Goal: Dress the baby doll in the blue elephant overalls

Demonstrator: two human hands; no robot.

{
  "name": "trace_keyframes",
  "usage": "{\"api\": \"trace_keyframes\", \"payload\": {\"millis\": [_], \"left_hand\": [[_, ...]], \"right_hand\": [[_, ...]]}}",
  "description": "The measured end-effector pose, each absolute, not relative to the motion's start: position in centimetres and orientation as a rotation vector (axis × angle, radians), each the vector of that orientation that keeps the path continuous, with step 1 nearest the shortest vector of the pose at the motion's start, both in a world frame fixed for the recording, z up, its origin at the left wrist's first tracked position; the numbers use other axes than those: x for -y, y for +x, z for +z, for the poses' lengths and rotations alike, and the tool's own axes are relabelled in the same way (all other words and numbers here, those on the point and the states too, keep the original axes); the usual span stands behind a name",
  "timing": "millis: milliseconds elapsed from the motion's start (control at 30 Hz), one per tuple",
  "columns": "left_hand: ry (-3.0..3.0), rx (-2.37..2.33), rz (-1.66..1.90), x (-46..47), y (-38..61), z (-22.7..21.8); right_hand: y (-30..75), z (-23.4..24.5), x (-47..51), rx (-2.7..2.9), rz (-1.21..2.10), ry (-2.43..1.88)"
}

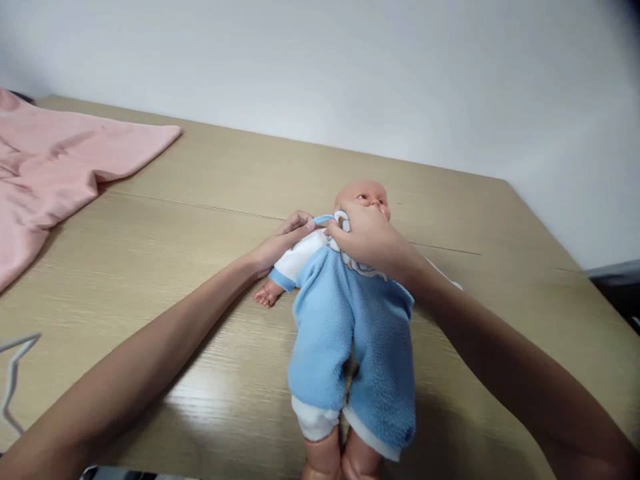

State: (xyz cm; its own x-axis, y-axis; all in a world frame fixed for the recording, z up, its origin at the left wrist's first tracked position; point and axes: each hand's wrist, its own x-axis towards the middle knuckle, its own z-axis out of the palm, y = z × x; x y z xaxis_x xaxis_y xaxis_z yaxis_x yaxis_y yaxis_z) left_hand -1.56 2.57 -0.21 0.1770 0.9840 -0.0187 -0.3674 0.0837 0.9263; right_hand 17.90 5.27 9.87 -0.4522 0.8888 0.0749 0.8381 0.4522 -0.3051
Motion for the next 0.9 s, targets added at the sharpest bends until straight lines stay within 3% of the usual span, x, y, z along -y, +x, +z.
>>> {"api": "trace_keyframes", "payload": {"millis": [233, 633, 900], "left_hand": [[1.041, -0.892, 1.036, -4.3, -1.4, -0.2], [1.280, -1.029, 0.732, -3.9, -3.2, 3.4], [1.716, -1.405, 0.055, -2.0, -4.3, 8.1]], "right_hand": [[17.9, 9.0, -5.4, 2.418, 0.669, -1.522], [18.7, 9.6, -4.4, 2.634, 0.135, -1.666], [15.8, 11.0, -4.0, 2.811, -0.019, -1.599]]}}
